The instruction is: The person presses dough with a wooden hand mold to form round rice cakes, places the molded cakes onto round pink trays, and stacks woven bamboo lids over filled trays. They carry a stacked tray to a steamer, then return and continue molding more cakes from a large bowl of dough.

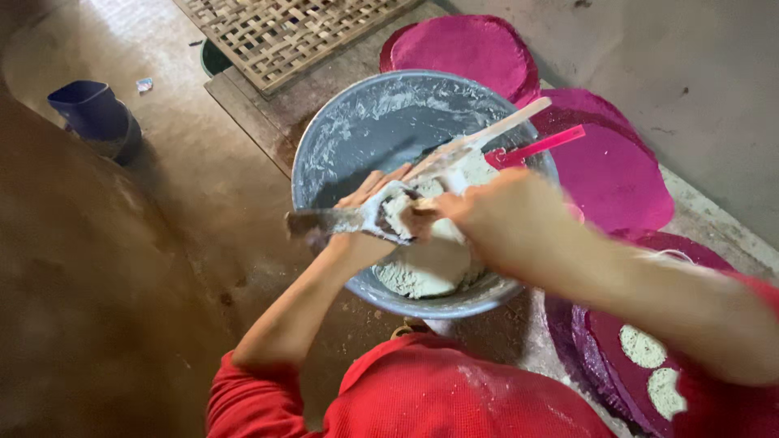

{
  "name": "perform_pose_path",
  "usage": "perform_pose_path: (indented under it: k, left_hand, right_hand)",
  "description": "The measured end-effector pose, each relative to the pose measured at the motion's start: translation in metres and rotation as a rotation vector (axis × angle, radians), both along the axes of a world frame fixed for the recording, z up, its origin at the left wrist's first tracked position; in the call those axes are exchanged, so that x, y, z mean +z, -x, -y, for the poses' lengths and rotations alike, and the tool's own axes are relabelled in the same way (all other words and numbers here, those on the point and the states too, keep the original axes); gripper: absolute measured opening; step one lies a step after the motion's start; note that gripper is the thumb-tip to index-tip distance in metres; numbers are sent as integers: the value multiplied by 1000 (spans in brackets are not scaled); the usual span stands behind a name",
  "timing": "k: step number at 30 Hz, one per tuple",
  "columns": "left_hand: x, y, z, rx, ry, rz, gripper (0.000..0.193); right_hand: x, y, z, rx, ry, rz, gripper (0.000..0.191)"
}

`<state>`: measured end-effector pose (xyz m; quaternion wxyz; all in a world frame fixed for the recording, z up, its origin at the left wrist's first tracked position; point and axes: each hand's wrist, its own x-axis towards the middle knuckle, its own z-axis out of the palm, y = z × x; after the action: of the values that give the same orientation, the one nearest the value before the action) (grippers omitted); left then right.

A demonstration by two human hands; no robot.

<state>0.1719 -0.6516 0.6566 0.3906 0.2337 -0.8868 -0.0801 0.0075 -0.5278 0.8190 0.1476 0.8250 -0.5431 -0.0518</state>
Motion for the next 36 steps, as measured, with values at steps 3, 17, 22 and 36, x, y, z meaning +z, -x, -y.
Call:
perform_pose_path:
  k: [3,17,22,36]
  left_hand:
    - [-8,7,-5,-131,131,-77,50]
    - [-9,-13,30,361,90,-181,58]
    - [-8,-22,49,278,19,-160,67]
    - [-14,-30,51,324,99,-125,66]
  right_hand:
    - [-19,-19,14,102,8,-143,10]
    - [-164,-2,2,-328,17,1137,41]
    - [-180,42,-1,-394,-231,1337,44]
    - [-116,47,6,-494,-390,961,41]
